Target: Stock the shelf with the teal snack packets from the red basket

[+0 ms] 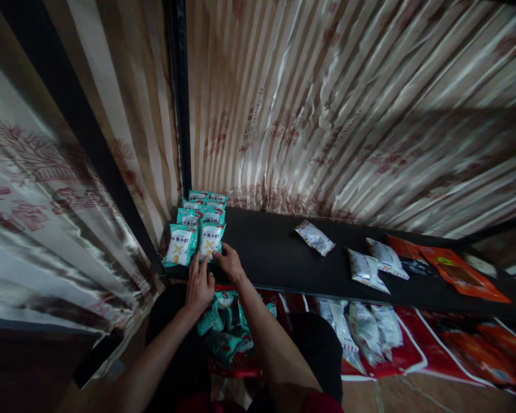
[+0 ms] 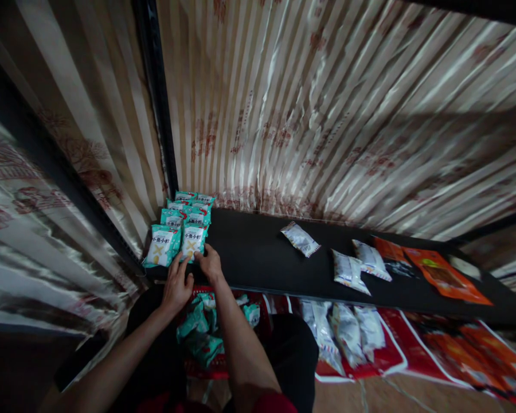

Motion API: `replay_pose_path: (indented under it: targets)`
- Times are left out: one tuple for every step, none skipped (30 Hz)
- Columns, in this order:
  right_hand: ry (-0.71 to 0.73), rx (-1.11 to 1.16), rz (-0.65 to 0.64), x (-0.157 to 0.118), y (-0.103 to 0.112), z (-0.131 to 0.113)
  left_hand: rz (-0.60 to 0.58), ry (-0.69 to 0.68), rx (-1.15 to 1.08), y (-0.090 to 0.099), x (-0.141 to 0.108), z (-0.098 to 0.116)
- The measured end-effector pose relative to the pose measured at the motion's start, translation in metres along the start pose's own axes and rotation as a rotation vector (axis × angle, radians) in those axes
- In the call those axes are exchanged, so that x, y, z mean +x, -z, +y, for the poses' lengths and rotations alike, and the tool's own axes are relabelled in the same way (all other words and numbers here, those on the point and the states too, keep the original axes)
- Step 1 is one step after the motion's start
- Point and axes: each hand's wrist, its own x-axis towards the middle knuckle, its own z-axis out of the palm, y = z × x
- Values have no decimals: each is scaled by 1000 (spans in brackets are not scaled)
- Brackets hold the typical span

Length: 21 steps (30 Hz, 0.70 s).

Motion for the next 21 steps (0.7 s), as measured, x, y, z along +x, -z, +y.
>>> replay_pose_path:
  targets:
    - [7,-71,37,1,0,0,-1,4,-7,0,0,0]
    - [15,-134,72,1,1,-1,-4,9,-14,-1,0,0]
    - [22,-176,101,2,1,-1,-9,12,-23,-1,0,0]
    - [25,-192,119,2,0,-1,-13,15,-32,0,0,0]
    - [25,-185,130,2,0,-1,-17,14,-38,0,-1,0]
    - [20,-166,134,2,-1,-1,-17,15,-43,1,0,1]
    - [17,-145,131,1,-2,0,-13,17,-47,1,0,2]
    - [16,-127,129,1,-3,0,-8,20,-51,2,0,3]
    - [16,-114,128,1,-4,0,-5,24,-55,2,1,3]
    - [17,-107,129,0,-5,0,-5,29,-58,2,2,4]
    - [16,-103,133,0,-6,1,-9,32,-60,2,2,5]
    - [15,-106,140,-1,-7,1,-15,35,-60,2,3,5]
    - [15,-113,150,-2,-8,1,-22,35,-56,2,3,5]
    - [16,-127,161,-3,-8,0,-30,31,-51,1,3,5]
    - [18,-148,170,-3,-9,0,-37,24,-44,1,3,4]
    - [19,-176,177,-4,-9,0,-44,15,-38,1,3,3]
    - [21,-208,179,-5,-9,-1,-51,6,-32,0,3,3]
    - [25,-241,177,-5,-9,-1,-56,-1,-27,0,3,2]
    - [31,-270,172,-6,-9,-1,-61,-5,-24,-1,2,1]
    - [37,-290,168,-6,-9,0,-64,-5,-24,-1,2,1]
    - [43,-298,168,-6,-10,0,-65,-4,-24,-1,2,1]
